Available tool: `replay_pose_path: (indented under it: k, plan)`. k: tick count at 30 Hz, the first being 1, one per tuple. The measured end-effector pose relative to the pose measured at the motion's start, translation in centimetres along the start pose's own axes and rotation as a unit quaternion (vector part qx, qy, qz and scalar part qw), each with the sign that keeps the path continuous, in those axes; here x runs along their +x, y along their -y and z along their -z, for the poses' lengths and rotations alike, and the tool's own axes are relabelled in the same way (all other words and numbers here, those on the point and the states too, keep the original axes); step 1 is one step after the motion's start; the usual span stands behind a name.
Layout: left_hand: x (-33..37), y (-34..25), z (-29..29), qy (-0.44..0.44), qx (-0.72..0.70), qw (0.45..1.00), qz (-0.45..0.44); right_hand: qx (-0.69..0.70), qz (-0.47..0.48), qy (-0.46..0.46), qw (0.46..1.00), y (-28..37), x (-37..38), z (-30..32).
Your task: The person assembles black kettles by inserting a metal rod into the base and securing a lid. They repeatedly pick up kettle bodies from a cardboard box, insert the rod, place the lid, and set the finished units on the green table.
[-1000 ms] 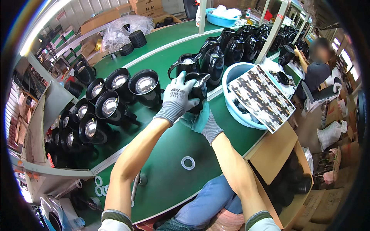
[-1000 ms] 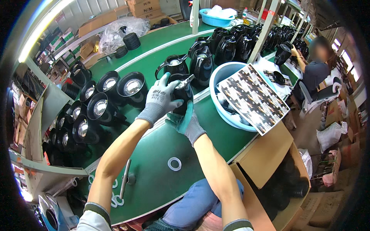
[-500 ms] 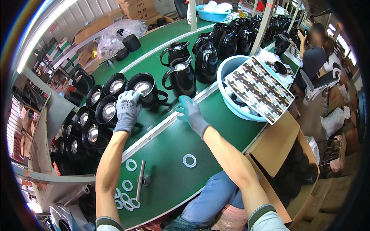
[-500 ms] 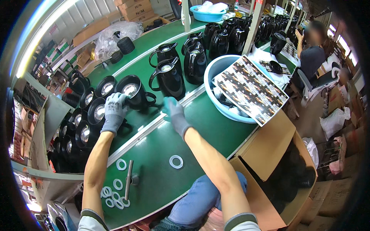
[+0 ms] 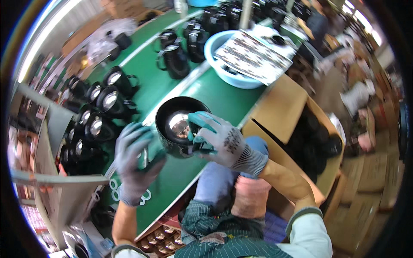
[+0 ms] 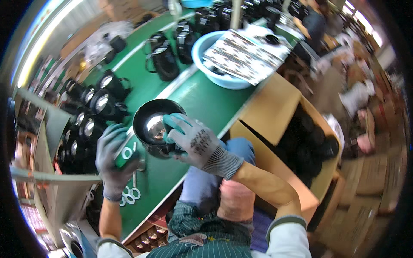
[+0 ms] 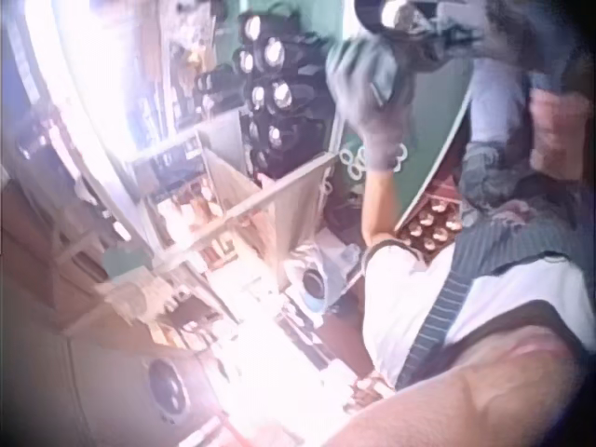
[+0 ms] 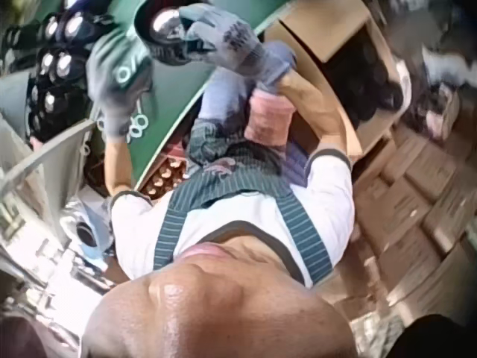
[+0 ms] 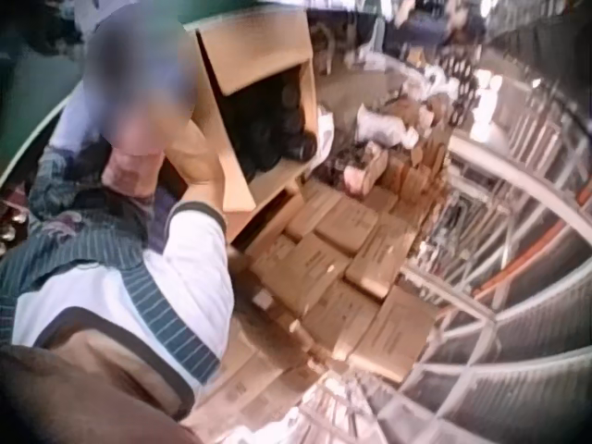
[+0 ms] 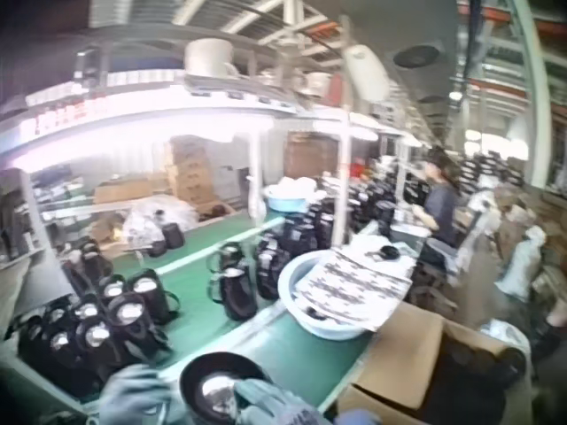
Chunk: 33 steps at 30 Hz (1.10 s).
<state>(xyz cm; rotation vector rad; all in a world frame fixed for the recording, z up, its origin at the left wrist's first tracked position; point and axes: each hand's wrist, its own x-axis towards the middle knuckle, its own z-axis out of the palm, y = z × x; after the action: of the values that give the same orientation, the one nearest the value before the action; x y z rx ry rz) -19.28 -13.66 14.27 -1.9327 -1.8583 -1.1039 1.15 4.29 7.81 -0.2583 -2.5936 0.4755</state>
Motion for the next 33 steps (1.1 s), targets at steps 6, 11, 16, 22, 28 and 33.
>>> replay_pose_path:
  k: [6,11,16,22,28,33]
  plan:
    - [-18.7,3.6,-3.8,0.078,-0.350,0.789,0.499,0.338,-0.085,-0.215,0.912,5.1,-12.7,4.3]
    - [-23.4,2.6,-10.5,0.104,-0.549,0.558,0.613,0.312,-0.057,-0.264,0.911,9.4,-18.5,3.0]
    - [-22.0,2.6,-13.8,0.122,-0.576,0.503,0.633,0.318,-0.093,-0.219,0.918,9.5,-21.8,3.3]
    - [-21.6,1.3,-17.0,0.129,-0.578,0.456,0.664,0.237,-0.416,-0.365,0.798,-11.3,-29.6,5.1]
    - [-23.2,0.6,-18.6,0.097,-0.588,0.410,0.691,-0.178,-0.792,0.052,0.582,-32.0,-43.0,4.9]
    - [-22.2,0.0,-17.0,0.107,-0.594,0.383,0.699,-0.192,-0.827,0.143,0.509,-33.7,-45.5,5.7]
